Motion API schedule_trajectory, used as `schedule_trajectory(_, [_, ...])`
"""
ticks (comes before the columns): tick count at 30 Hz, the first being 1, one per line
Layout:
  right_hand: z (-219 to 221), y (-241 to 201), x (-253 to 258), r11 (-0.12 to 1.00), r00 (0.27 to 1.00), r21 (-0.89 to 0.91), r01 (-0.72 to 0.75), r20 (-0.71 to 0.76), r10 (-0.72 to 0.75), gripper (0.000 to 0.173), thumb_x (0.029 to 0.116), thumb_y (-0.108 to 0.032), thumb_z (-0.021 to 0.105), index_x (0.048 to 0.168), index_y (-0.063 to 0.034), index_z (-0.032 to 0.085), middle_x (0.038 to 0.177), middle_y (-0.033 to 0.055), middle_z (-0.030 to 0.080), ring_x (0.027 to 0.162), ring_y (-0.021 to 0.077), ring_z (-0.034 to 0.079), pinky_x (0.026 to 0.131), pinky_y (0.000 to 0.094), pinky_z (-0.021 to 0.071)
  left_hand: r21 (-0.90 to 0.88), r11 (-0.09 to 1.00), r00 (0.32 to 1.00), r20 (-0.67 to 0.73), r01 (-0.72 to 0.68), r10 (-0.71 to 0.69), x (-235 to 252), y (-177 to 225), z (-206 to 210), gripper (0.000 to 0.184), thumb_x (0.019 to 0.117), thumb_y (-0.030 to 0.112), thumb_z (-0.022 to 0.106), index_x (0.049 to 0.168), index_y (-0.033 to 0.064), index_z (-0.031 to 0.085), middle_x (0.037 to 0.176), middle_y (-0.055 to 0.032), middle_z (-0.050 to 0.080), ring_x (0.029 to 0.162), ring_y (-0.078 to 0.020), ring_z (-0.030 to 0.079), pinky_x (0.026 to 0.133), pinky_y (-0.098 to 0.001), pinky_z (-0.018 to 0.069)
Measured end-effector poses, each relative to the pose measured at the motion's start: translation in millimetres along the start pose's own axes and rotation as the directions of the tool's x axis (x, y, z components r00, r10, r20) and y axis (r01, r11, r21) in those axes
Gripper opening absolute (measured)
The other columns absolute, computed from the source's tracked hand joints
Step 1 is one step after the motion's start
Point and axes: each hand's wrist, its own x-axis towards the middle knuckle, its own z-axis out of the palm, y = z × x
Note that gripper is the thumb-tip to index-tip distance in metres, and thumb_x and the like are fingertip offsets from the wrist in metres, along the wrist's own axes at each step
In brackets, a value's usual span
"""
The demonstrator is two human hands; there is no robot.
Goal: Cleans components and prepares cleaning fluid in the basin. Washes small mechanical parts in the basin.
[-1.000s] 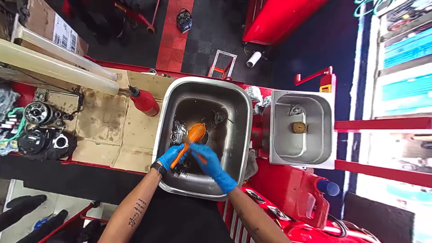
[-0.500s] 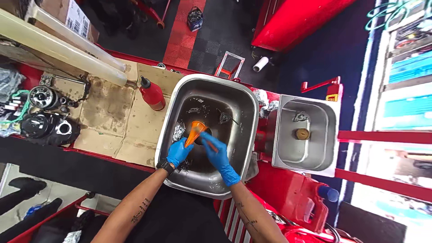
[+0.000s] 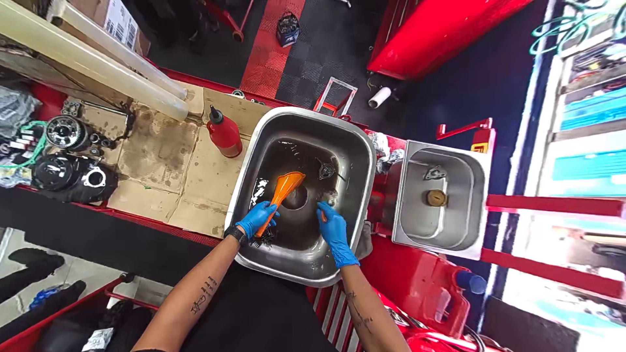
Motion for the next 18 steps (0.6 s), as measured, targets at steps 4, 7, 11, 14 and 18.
schedule_trajectory(4, [-5,-49,9,0.886,0.967,0.395,0.243,-0.176,-0.186,0.027,0.1009,-0.009,0.062,0.123,0.0047,0.071,0.125,0.0178,0.072,0.118,0.0207,0.07,0.105,0.0347,0.0555,-0.026,1.0,1.0,-0.009,0.0,0.0,1,-2,3,0.038,0.112,0.03,0.042,0.136,0.0021,0.051,0.096,-0.0067,0.067,0.059,-0.0085,0.057,0.055,-0.0227,0.0492])
schedule_trajectory(7, [16,-75,11,0.827,0.961,0.49,0.276,-0.131,-0.244,0.027,0.0992,-0.006,0.061,0.122,0.0054,0.071,0.125,0.0182,0.072,0.119,0.022,0.07,0.105,0.0369,0.0558,-0.099,0.995,0.999,-0.028,0.012,-0.015,-1,6,10,0.035,0.1129,0.028,0.038,0.127,0.0016,0.056,0.083,-0.0034,0.062,0.054,-0.0068,0.052,0.05,-0.02,0.0453])
schedule_trajectory(11, [14,-91,-17,0.812,0.934,0.485,0.325,-0.031,-0.355,0.027,0.099,-0.006,0.061,0.122,0.0043,0.072,0.127,0.0176,0.071,0.123,0.0239,0.067,0.109,0.0392,0.0536,-0.208,0.976,0.997,-0.036,0.064,-0.073,-3,5,7,0.04,0.1143,0.032,0.029,0.112,0.0033,0.057,0.075,-0.0009,0.059,0.052,-0.006,0.051,0.047,-0.0187,0.0429])
schedule_trajectory(14, [8,-81,-13,0.821,0.949,0.486,0.298,-0.056,-0.311,0.026,0.0995,-0.006,0.061,0.121,0.0036,0.072,0.124,0.0162,0.072,0.119,0.0213,0.069,0.107,0.0375,0.0553,-0.242,0.965,0.994,-0.032,0.097,-0.108,-4,1,9,0.054,0.1134,0.044,0.021,0.11,0.0042,0.057,0.072,-0.0026,0.06,0.049,-0.008,0.051,0.043,-0.0203,0.0413])
schedule_trajectory(18, [2,-87,-27,0.842,0.932,0.422,0.336,-0.02,-0.362,0.028,0.0997,-0.007,0.061,0.123,0.0016,0.072,0.128,0.0157,0.071,0.122,0.0224,0.068,0.109,0.038,0.0536,-0.291,0.948,0.991,-0.01,0.126,-0.135,-4,1,9,0.052,0.1133,0.044,0.023,0.108,0.005,0.058,0.067,-0.0009,0.056,0.045,-0.0069,0.047,0.041,-0.0192,0.0394])
